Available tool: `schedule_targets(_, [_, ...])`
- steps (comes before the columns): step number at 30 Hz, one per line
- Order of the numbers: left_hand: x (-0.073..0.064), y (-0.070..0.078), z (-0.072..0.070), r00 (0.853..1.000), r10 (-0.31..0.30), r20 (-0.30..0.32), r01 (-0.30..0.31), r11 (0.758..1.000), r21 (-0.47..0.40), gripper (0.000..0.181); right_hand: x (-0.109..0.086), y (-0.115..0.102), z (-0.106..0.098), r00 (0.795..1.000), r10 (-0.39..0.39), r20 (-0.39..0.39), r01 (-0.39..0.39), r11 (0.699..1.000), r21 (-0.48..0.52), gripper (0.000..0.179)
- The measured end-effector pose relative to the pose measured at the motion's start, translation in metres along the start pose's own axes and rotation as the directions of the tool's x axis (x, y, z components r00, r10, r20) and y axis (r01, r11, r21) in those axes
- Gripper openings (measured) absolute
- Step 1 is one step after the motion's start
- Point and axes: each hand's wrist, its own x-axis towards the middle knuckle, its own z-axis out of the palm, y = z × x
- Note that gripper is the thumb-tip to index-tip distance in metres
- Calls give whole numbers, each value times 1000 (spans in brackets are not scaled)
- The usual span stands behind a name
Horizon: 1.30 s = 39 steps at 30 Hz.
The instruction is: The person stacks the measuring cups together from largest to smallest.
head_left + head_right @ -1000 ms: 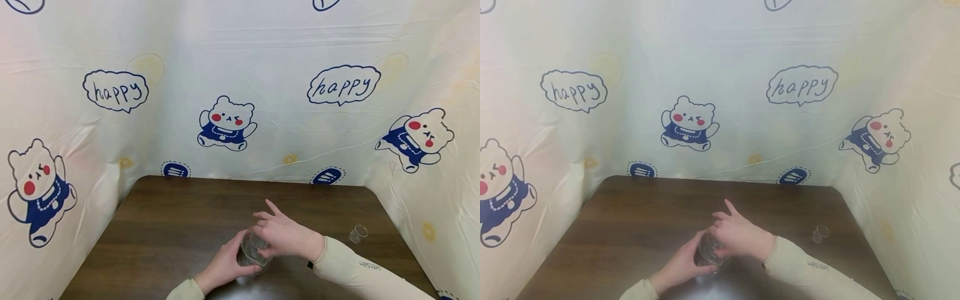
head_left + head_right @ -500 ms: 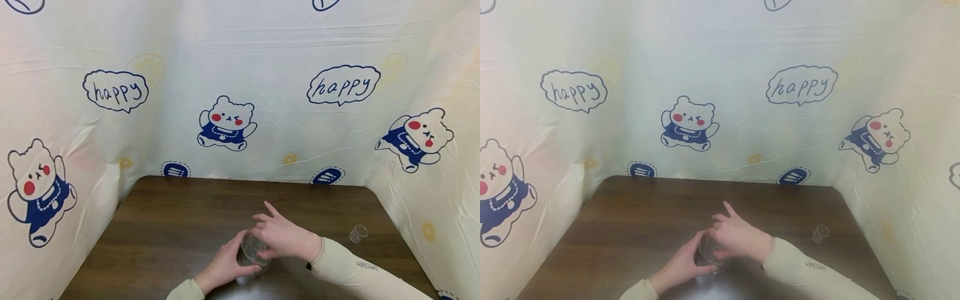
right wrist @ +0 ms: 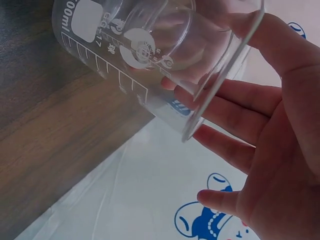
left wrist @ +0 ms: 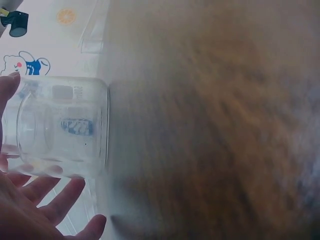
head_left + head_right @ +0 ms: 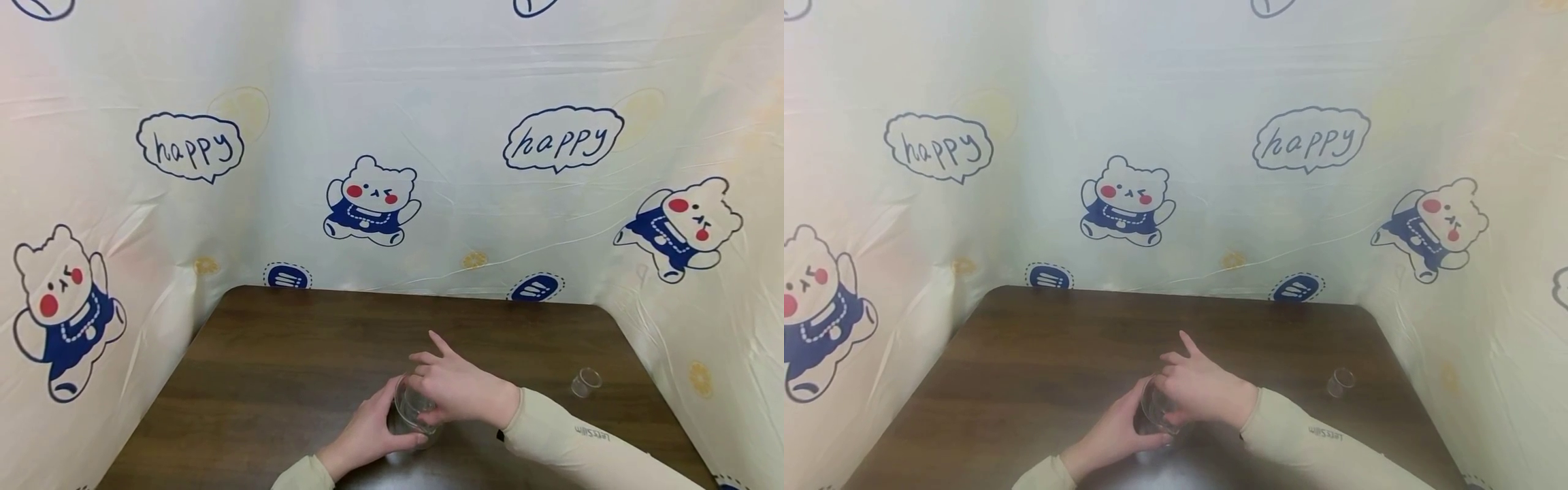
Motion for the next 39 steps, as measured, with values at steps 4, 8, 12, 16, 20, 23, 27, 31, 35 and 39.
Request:
schedule_targets(4, [1, 0, -1, 1000, 0, 8, 0, 1000, -9, 93, 1, 0, 2, 1000, 2, 7, -2, 1000, 7, 44])
schedule_targets(8, [2, 0, -2, 1000, -4, 15, 4, 1000, -17, 93, 2, 0, 5, 1000, 6, 10, -6, 1000, 14, 45])
schedule_targets(12, [2, 0, -2, 1000, -10, 16, 11, 1000, -23, 94, 3, 0, 7, 1000, 16, 12, -16, 1000, 25, 45])
schedule_targets(16, [3, 0, -2, 1000, -16, 17, 16, 1000, -25, 94, 5, -1, 9, 999, 32, 29, -33, 999, 30, 43])
schedule_targets(20, [2, 1, -2, 1000, -20, 10, 20, 1000, -18, 94, 7, -3, 10, 997, 53, 50, -55, 998, 43, 41])
schedule_targets(23, [1, 1, -2, 1000, -19, 6, 19, 1000, -13, 94, 7, -5, 10, 996, 66, 64, -69, 996, 51, 40])
schedule_targets(27, [1, 0, -1, 1000, -15, 3, 16, 1000, -17, 94, 8, -5, 12, 994, 72, 78, -77, 996, 55, 40])
schedule_targets(31, [0, -1, 0, 1000, -9, -1, 9, 1000, -12, 93, 8, -5, 14, 994, 73, 85, -78, 995, 62, 40])
schedule_targets(35, [0, -1, 1, 1000, -3, -3, 3, 1000, -12, 92, 8, -5, 15, 992, 78, 97, -85, 994, 72, 41])
schedule_targets(39, [1, -2, 1, 1000, -1, -4, 1, 1000, -12, 92, 9, -6, 16, 992, 80, 101, -87, 994, 72, 41])
